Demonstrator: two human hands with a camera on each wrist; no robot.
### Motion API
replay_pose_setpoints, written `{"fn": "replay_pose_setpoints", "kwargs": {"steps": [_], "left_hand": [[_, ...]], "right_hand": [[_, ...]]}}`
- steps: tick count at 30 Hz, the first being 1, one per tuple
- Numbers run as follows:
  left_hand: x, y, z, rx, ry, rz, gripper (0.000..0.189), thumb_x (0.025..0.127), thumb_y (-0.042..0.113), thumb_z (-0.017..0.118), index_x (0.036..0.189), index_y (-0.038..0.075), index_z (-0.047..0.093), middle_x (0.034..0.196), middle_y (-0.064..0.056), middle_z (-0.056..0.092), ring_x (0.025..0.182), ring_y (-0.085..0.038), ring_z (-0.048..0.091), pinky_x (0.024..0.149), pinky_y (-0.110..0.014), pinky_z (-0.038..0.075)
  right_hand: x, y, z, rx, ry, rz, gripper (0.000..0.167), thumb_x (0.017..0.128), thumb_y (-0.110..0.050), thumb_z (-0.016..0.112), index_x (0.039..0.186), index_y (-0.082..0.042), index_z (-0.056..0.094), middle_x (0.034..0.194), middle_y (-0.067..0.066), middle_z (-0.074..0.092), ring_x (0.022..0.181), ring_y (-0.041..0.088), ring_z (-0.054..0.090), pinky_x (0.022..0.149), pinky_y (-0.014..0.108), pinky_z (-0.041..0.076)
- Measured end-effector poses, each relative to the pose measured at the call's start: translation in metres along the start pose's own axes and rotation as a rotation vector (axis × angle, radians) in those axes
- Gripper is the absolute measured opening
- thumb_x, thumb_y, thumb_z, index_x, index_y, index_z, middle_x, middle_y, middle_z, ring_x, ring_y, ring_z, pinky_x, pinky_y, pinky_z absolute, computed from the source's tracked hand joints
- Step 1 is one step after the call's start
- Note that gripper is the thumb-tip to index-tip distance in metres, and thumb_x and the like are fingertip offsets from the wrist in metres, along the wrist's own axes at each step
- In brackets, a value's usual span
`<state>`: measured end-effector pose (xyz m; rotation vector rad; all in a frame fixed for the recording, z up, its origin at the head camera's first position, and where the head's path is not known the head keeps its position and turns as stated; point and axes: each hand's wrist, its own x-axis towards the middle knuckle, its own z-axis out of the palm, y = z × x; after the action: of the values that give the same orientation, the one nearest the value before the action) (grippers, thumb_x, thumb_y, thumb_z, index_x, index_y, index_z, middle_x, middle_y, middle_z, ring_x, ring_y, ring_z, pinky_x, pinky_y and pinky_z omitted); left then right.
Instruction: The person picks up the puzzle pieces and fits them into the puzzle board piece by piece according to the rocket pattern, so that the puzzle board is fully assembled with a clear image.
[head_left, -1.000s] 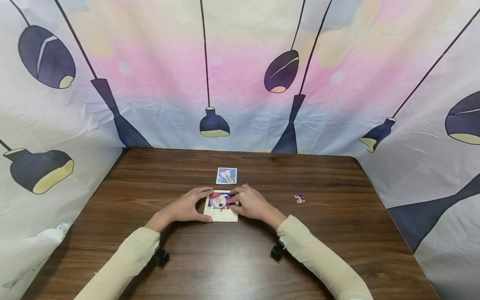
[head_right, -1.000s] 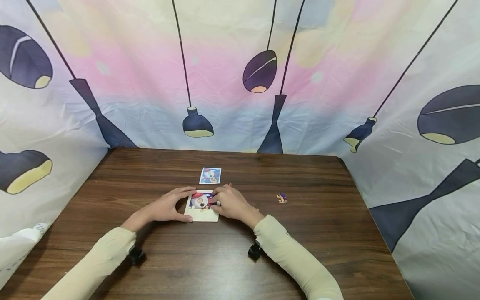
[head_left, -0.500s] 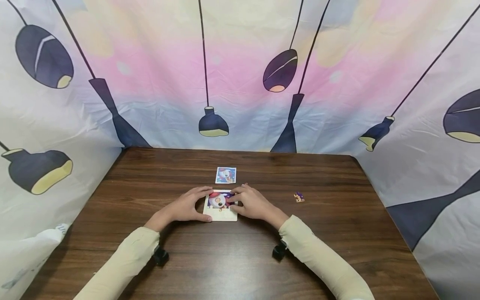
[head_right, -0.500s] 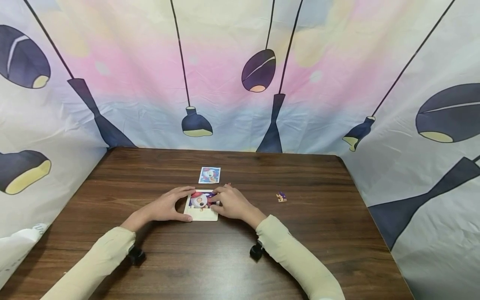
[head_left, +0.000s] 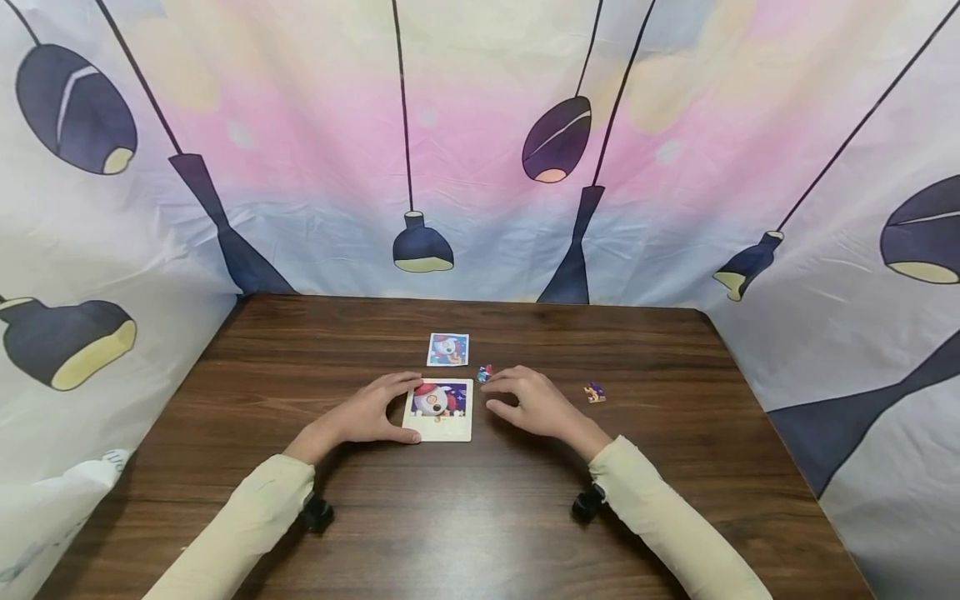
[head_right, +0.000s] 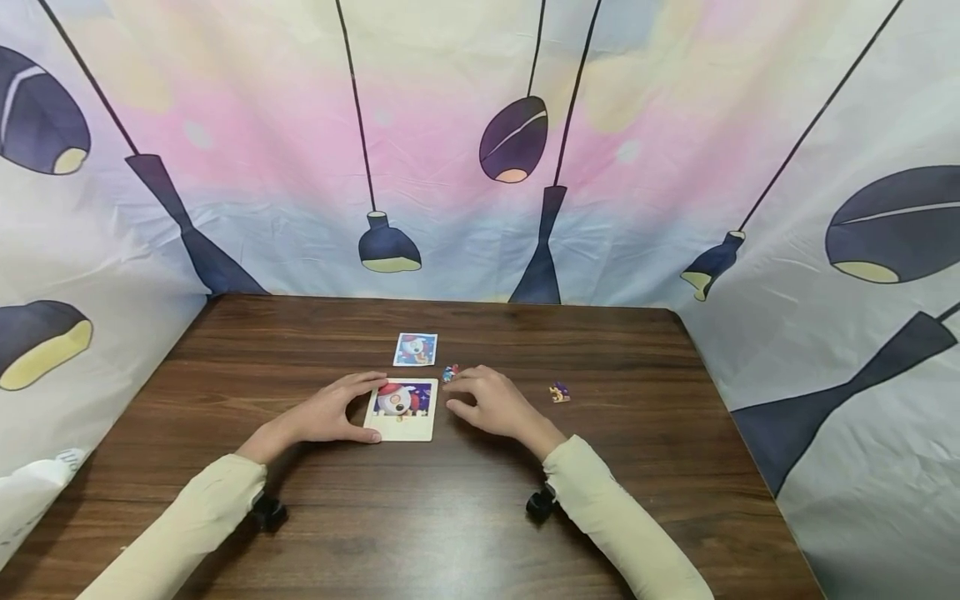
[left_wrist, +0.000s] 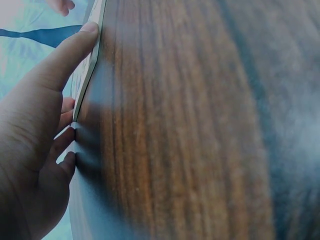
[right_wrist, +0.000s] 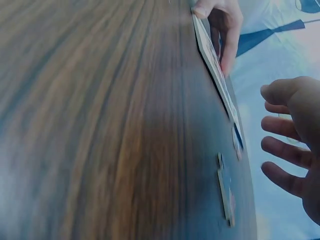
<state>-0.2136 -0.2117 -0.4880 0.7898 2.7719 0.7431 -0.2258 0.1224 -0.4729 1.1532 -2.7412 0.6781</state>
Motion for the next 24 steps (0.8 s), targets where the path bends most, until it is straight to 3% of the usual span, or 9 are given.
{"fn": "replay_pose_setpoints", "kwargs": {"steps": [7,18,24], "left_hand": [[-0.001,-0.001,-0.001,0.005,0.014,0.007,0.104,0.075,0.065,0.082,0.156,0.010,0.044,0.161,-0.013,0.038,0.147,-0.040,0.034,0.113,-0.063,0.034],[0.000,-0.001,0.001,-0.013,0.002,-0.001,0.106,0.075,0.067,0.081,0.156,0.011,0.043,0.163,-0.011,0.036,0.149,-0.038,0.032,0.115,-0.062,0.033],[0.000,-0.003,0.001,0.001,0.004,0.005,0.107,0.074,0.070,0.080,0.156,0.012,0.044,0.162,-0.010,0.037,0.149,-0.037,0.033,0.116,-0.060,0.032]], "right_hand": [[0.003,0.015,-0.002,-0.017,0.061,0.069,0.030,0.099,-0.031,0.070,0.123,-0.014,0.076,0.122,0.004,0.072,0.115,0.023,0.065,0.097,0.044,0.054],[0.025,0.023,0.008,-0.043,0.043,0.194,0.037,0.094,-0.042,0.074,0.119,-0.016,0.078,0.119,0.004,0.073,0.113,0.025,0.065,0.095,0.045,0.054],[0.033,0.023,0.012,-0.064,0.047,0.218,0.035,0.092,-0.044,0.077,0.115,-0.017,0.079,0.114,0.002,0.074,0.107,0.023,0.066,0.092,0.043,0.055]]}}
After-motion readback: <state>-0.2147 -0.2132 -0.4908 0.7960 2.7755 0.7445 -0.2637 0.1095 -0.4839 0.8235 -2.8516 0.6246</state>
